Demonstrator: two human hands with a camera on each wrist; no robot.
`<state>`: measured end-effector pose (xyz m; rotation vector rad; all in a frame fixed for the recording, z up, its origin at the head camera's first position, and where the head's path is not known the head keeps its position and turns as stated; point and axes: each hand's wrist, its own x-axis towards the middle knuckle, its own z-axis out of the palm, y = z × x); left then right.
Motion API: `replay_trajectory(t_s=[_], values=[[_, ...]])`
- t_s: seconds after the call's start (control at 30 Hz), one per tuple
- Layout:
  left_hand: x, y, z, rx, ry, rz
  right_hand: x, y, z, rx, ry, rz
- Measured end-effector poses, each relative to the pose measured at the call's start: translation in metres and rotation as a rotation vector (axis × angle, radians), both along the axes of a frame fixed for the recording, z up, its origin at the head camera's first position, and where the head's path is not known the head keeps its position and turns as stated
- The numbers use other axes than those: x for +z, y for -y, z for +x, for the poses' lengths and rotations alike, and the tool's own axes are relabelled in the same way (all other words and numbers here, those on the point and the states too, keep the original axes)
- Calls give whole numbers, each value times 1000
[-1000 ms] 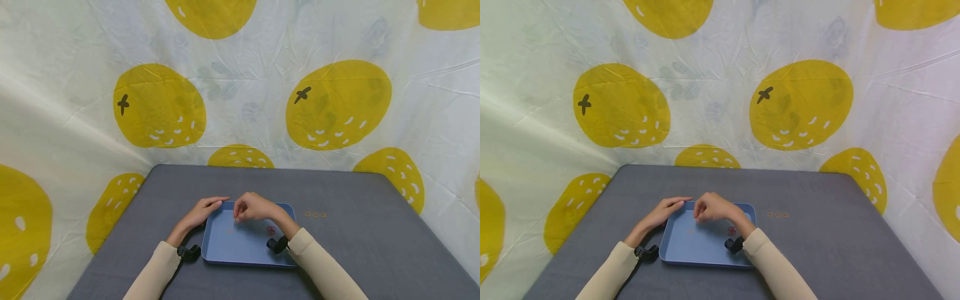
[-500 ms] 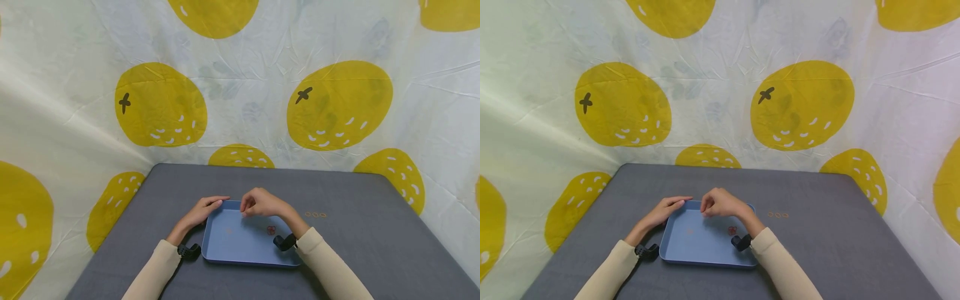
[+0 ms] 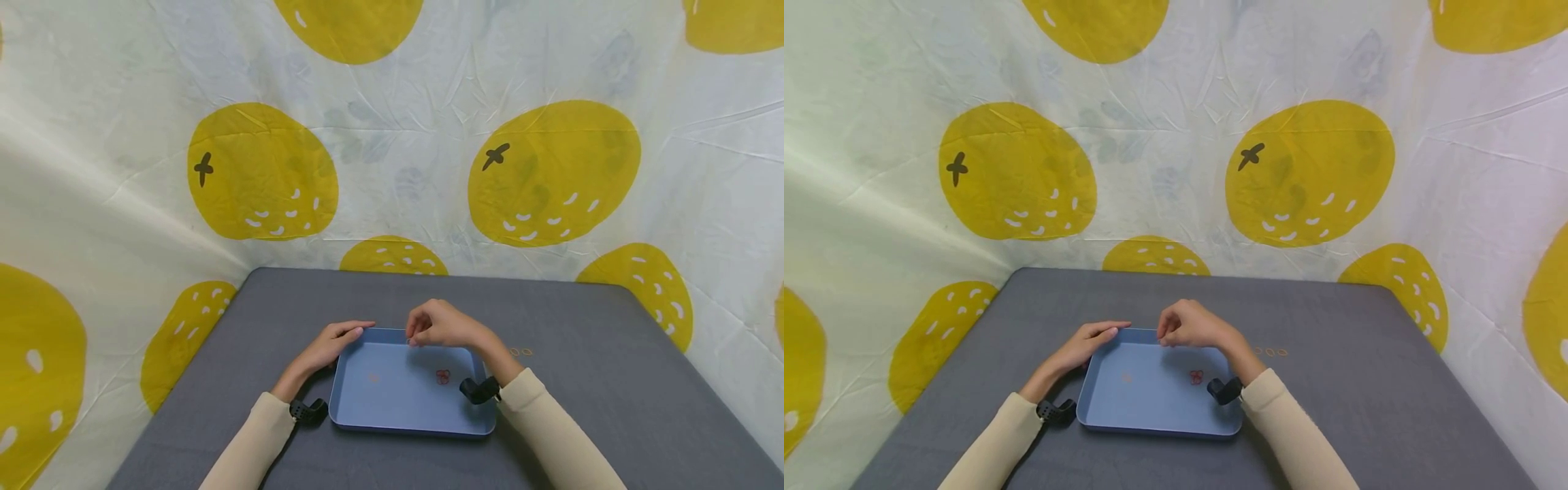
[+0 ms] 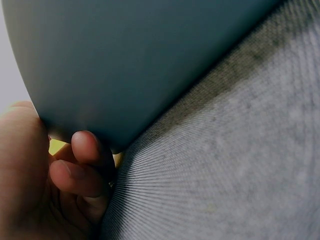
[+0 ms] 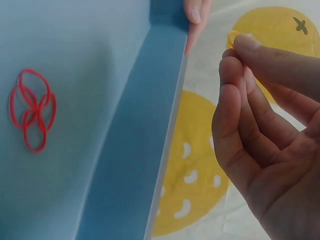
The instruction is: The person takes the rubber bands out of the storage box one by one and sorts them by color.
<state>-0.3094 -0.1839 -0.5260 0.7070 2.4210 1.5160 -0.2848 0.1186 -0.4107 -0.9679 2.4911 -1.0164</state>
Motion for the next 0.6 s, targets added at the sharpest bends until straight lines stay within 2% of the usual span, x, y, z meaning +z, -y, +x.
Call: replay_trajectory(t_s=[0.3,0.6], values=[[1,1,2,-19,-14,11,5,-19,4,-17,-57,-9],[3,1,4,-24,0,24,3,-40,7,-66,-57,-1]])
